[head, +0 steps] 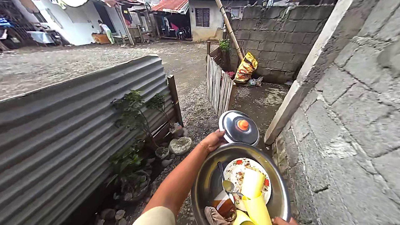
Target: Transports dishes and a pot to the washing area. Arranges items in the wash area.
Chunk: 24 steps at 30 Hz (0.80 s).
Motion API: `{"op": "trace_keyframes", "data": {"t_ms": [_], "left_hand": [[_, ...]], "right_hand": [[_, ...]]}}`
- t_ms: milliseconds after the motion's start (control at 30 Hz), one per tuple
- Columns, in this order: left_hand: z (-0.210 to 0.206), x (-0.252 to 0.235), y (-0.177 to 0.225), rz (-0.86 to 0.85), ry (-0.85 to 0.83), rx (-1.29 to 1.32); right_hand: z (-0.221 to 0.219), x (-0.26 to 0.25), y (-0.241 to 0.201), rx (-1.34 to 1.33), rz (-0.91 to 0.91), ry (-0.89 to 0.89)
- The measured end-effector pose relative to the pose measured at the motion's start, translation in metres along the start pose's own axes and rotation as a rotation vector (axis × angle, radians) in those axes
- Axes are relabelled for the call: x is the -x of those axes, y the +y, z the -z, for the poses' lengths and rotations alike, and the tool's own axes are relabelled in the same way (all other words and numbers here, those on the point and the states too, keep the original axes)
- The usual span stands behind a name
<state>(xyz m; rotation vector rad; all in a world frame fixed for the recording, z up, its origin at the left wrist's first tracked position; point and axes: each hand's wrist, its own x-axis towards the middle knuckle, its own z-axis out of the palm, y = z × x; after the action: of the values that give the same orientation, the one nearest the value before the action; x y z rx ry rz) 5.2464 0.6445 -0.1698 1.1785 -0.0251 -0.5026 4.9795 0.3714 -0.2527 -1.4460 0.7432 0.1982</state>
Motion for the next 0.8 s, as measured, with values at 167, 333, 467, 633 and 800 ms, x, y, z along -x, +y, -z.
{"op": "trace_keyframes", "data": {"t_ms": [167, 333, 467, 633, 800], "left_hand": [[-0.007, -0.168, 0.061, -0.061, 0.103, 0.050], [-0.005, -0.309, 0.107, -0.084, 0.196, 0.160], [0.003, -0.446, 0.124, -0.092, 0.234, 0.183], [-0.003, -0.658, 0.154, -0.101, 0.164, 0.135], [-0.040, -0.856, 0.194, -0.053, 0.038, 0.046]], "right_hand": [[0.013, -0.161, -0.147, 0.110, 0.074, -0.027], [0.014, -0.306, -0.264, 0.171, 0.074, -0.117], [0.009, -0.441, -0.327, 0.181, 0.065, -0.115], [0.000, -0.603, -0.392, 0.040, 0.088, -0.002], [0.006, -0.725, -0.470, -0.031, 0.049, 0.112]]}}
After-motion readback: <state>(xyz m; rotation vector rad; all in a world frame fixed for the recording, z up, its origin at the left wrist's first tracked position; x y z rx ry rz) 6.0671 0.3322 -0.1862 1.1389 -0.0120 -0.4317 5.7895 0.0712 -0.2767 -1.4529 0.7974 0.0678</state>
